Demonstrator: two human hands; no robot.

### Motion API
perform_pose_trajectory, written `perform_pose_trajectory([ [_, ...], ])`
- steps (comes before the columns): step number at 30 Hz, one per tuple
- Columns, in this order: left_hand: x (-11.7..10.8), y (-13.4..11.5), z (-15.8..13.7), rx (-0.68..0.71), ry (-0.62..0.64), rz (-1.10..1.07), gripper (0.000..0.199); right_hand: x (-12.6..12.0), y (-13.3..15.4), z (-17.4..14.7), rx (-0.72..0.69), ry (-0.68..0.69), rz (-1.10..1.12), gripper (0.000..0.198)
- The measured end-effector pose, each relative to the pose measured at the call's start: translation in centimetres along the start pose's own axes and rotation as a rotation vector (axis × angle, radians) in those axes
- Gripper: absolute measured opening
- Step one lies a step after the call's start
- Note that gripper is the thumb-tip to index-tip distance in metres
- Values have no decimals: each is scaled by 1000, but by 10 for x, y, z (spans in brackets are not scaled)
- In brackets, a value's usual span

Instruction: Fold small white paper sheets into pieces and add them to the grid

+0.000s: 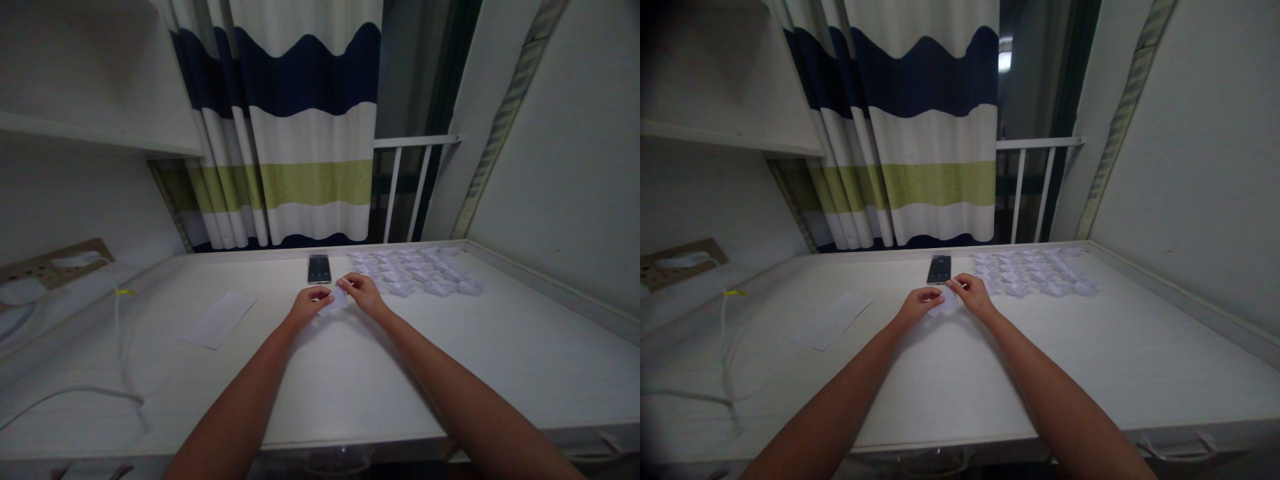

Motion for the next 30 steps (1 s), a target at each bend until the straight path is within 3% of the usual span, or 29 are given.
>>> perform_pose_trajectory([
  [9,-6,5,4,36,-107,-62,17,-6,9,-2,-195,-134,-186,13],
  [14,-4,-1,1,-5,-140,-96,22,5,15,-8,-230,8,-212,7],
  [19,-2,-2,0,-27,-72,-121,28,15,14,-13,-234,169,-184,13],
  [30,-1,-3,0,-47,-34,-194,34,13,11,-12,-206,120,-142,17],
])
Point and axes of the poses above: each hand's wrist, its own z-axis towards the middle knuckle, its own x-axis out of the palm, y = z × x, the point moved 2 cm from there along z, towards the middle knuckle, and after that the axes turned 5 degrees about -x, right-handed, at the moved point
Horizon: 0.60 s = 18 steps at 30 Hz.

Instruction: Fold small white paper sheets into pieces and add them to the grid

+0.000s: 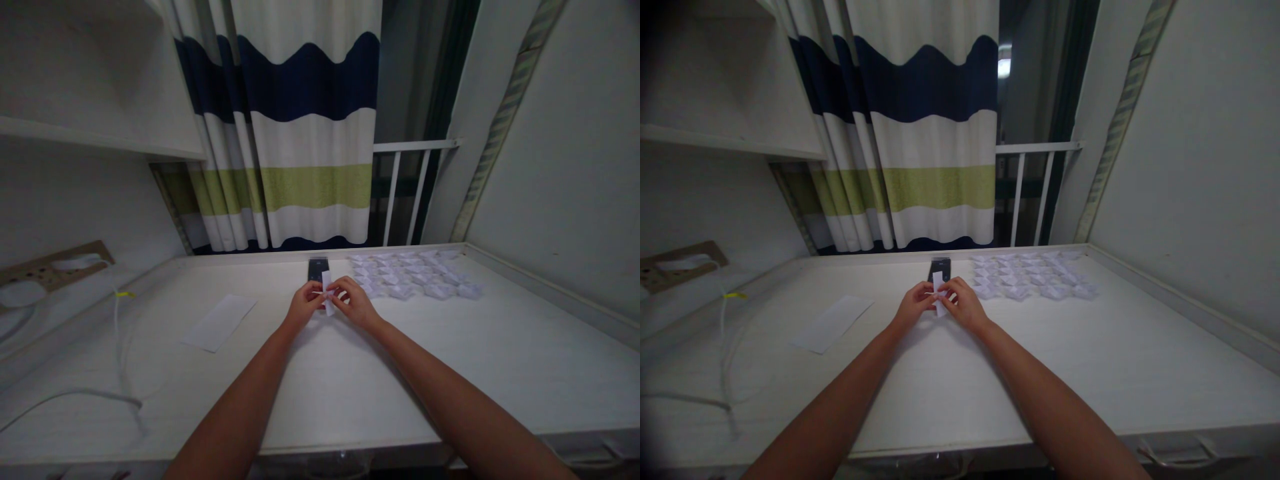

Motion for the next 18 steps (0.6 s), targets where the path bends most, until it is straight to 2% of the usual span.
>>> perform_pose_trajectory([
  [9,1,-3,-2,10,21,-44,36,0,-4,1,53,-50,33,17],
  [18,-2,6,2,18,76,9,36,2,-9,0,108,-74,116,17],
])
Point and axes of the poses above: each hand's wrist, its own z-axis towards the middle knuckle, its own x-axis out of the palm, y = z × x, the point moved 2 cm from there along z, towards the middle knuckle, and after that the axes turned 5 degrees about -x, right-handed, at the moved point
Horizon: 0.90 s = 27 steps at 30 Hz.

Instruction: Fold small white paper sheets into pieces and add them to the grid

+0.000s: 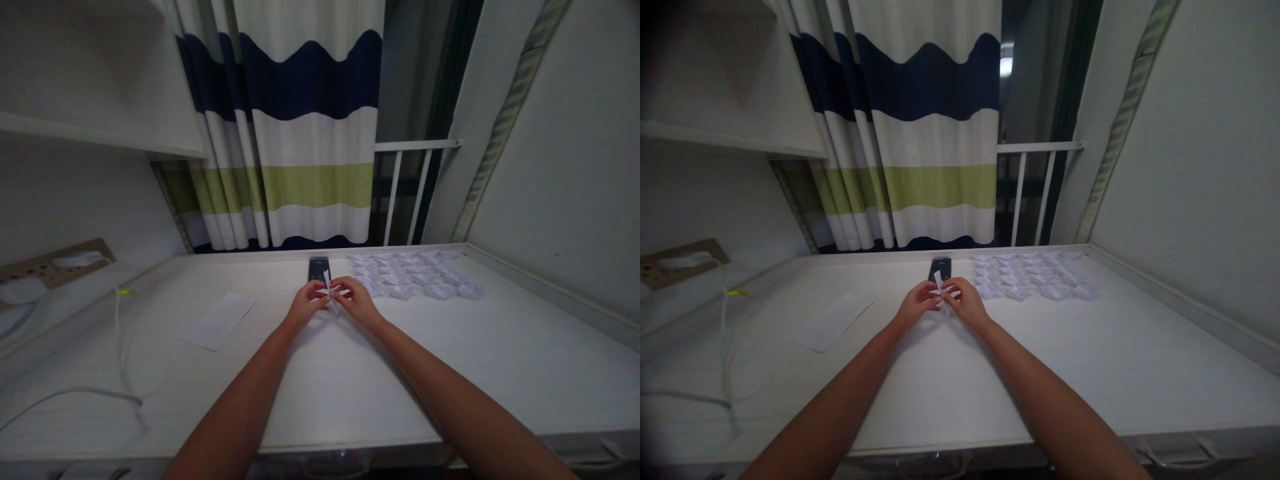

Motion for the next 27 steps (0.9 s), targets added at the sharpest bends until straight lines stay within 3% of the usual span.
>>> perform_pose_trajectory([
  [27,0,3,0,33,5,75,32,2,-8,1,89,27,48,18],
])
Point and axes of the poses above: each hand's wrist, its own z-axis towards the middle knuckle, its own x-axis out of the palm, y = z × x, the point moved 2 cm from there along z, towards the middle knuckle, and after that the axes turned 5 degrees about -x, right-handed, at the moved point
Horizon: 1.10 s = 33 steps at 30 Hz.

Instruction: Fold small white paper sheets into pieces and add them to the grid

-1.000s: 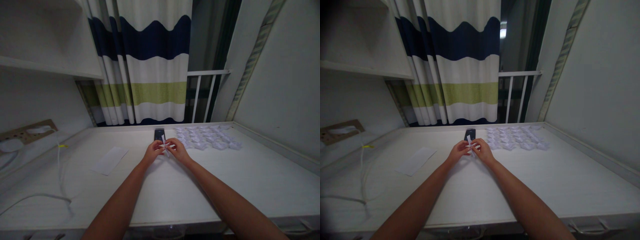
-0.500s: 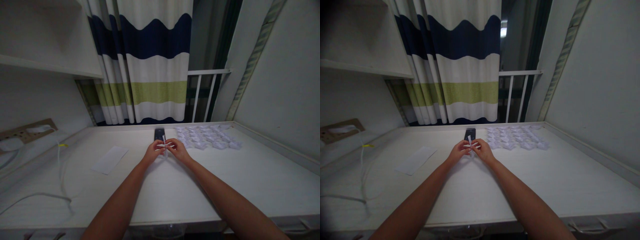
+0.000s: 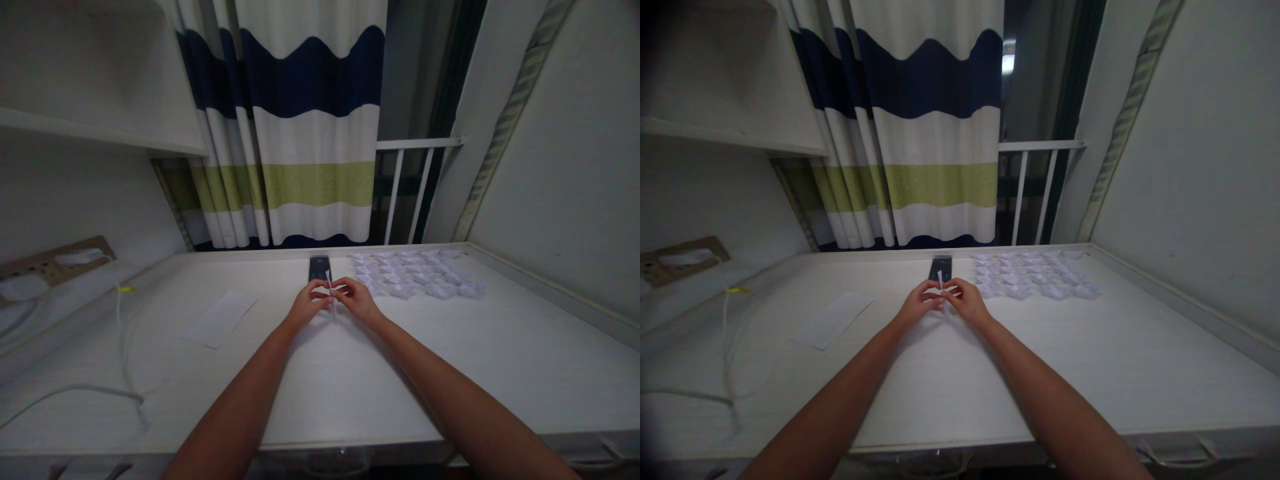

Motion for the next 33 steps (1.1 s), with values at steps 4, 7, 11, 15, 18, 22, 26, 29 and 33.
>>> perform_pose_trajectory([
  [4,-1,1,0,-13,9,-1,33,0,2,-1,2,18,19,18],
  [7,0,0,0,-12,4,-2,33,-1,4,-1,1,26,1,19],
  [11,1,-3,-1,-12,-6,-14,34,-3,5,0,-18,35,-16,19],
  [15,1,-2,-1,-29,-21,-27,34,-3,6,0,-20,18,-54,16],
  [18,0,0,0,-29,-26,-20,33,-4,6,0,-27,11,-72,14],
  [22,-1,1,1,-27,-27,-19,31,-4,3,1,-27,0,-85,15],
  [26,-1,0,1,-33,-40,-43,31,-5,-2,2,-31,-11,-73,18],
  [29,-1,-1,0,-29,-49,-69,30,-6,-3,2,-30,-13,-66,18],
  [33,-1,-2,0,-48,-49,-93,32,-6,-3,2,-36,4,-63,19],
])
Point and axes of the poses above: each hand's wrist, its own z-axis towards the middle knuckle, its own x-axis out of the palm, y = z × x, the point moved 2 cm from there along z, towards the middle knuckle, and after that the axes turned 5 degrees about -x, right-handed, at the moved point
